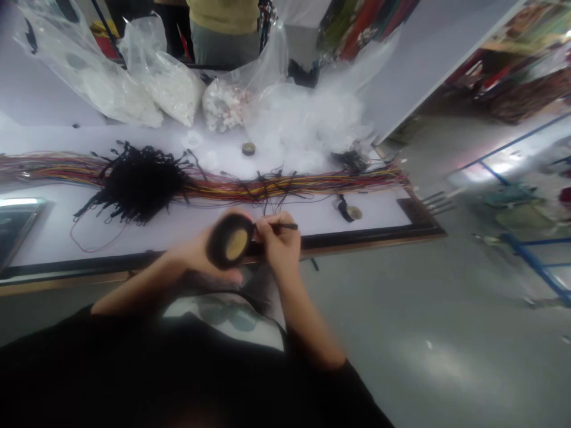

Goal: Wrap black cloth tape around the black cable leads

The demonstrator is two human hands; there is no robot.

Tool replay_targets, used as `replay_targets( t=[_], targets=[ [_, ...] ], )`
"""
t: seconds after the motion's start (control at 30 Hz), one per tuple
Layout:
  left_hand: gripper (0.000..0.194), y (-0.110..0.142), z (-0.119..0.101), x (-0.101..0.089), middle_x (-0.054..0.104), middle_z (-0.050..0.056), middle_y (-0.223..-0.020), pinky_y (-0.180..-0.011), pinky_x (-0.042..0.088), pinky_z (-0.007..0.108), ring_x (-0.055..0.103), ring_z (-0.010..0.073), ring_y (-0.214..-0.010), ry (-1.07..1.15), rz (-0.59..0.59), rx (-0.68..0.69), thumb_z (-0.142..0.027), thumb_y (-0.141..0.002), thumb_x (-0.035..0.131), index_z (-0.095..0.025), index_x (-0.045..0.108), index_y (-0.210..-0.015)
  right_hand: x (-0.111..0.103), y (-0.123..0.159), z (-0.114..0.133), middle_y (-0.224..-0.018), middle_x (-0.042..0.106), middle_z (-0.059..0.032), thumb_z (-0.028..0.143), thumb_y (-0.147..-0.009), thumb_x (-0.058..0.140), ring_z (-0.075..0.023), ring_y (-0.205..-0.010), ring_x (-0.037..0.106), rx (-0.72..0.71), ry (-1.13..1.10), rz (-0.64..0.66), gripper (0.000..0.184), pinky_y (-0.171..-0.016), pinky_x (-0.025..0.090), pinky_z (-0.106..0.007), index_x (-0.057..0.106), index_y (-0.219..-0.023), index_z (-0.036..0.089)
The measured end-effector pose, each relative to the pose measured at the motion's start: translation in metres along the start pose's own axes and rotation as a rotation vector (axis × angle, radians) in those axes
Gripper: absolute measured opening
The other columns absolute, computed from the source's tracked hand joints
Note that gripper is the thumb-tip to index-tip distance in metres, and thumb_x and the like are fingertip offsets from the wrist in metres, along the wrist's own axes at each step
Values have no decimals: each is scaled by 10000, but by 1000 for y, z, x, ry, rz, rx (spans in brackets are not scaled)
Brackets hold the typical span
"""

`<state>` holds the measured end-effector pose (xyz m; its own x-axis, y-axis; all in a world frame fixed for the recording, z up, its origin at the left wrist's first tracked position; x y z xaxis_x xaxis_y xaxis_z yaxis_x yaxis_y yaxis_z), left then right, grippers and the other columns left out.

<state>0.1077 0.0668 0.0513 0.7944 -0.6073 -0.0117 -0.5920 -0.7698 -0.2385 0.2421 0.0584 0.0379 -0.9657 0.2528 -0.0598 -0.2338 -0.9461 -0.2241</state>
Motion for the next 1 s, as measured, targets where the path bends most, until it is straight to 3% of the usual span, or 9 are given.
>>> replay_targets(
  t=[0.1,0.23,0.33,0.5,0.67,0.73,0.87,0.93,1.0],
  targets=[
    [673,-1,-2,3,550,41,-1011,-726,455,288,521,177,-865,-229,87,22,-374,-404,845,-209,560,-991,-1,-2,9,-609,587,41,277,-718,658,-98,-568,534,-66,131,41,168,-561,430,-245,546,-623,195],
    [84,-8,9,-17,529,-23,-723,-625,381,231,479,109,-681,-346,-334,0,-193,-719,588,-190,505,-729,8,0,16,-566,535,61,305,-759,617,-92,-511,502,-71,126,124,157,-506,409,-237,528,-670,210],
    [167,-8,12,-13,472,-45,-601,-603,354,232,443,92,-609,-354,-428,24,-129,-708,558,-182,442,-601,18,0,15,-580,521,69,318,-767,603,-105,-502,519,-50,128,198,108,-478,422,-242,547,-793,229],
    [225,-4,27,-16,531,-43,-676,-562,393,219,487,73,-579,46,-478,-104,-249,-673,672,-183,477,-765,9,3,34,-782,637,1,262,-768,612,-156,-749,611,-290,358,17,70,-681,502,-312,567,-723,234],
    [507,-12,42,4,502,-24,-573,-377,292,208,457,80,-442,488,-134,-220,-617,-643,626,-154,521,-819,14,7,35,-766,663,2,211,-745,625,-147,-733,626,-329,233,57,106,-674,499,-303,556,-666,225],
    [530,-11,37,2,462,-43,-552,-381,281,205,411,66,-433,494,-117,-181,-619,-600,661,-154,538,-822,12,3,23,-717,645,13,242,-739,637,-129,-646,607,-219,97,45,121,-603,485,-282,549,-661,217],
    [560,-1,9,-8,576,22,-859,-639,453,257,538,130,-733,115,-78,-40,-412,-505,807,-190,558,-954,7,-6,-5,-495,502,77,320,-728,637,-72,-403,424,36,-65,11,198,-413,343,-218,501,-637,209],
    [722,3,-2,1,564,47,-1001,-697,461,283,532,163,-817,-82,104,6,-359,-368,863,-204,557,-1003,5,-7,-4,-497,496,75,302,-714,642,-74,-425,423,41,1,18,196,-435,346,-222,502,-617,204],
    [668,1,-1,2,555,38,-979,-648,440,265,506,142,-757,-204,135,-5,-352,-418,843,-202,549,-998,5,-5,8,-579,560,48,271,-711,645,-94,-522,494,-44,117,46,183,-520,407,-246,516,-602,201]
  ],
)
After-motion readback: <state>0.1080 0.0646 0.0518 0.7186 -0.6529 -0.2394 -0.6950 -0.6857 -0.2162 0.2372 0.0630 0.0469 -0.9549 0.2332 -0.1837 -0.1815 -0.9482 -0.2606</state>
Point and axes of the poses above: each hand's wrist, its own y-axis away from the middle knuckle, its own x-axis out of the palm, z = x × y, the point moved 8 cm from there along -y, towards the middle knuckle
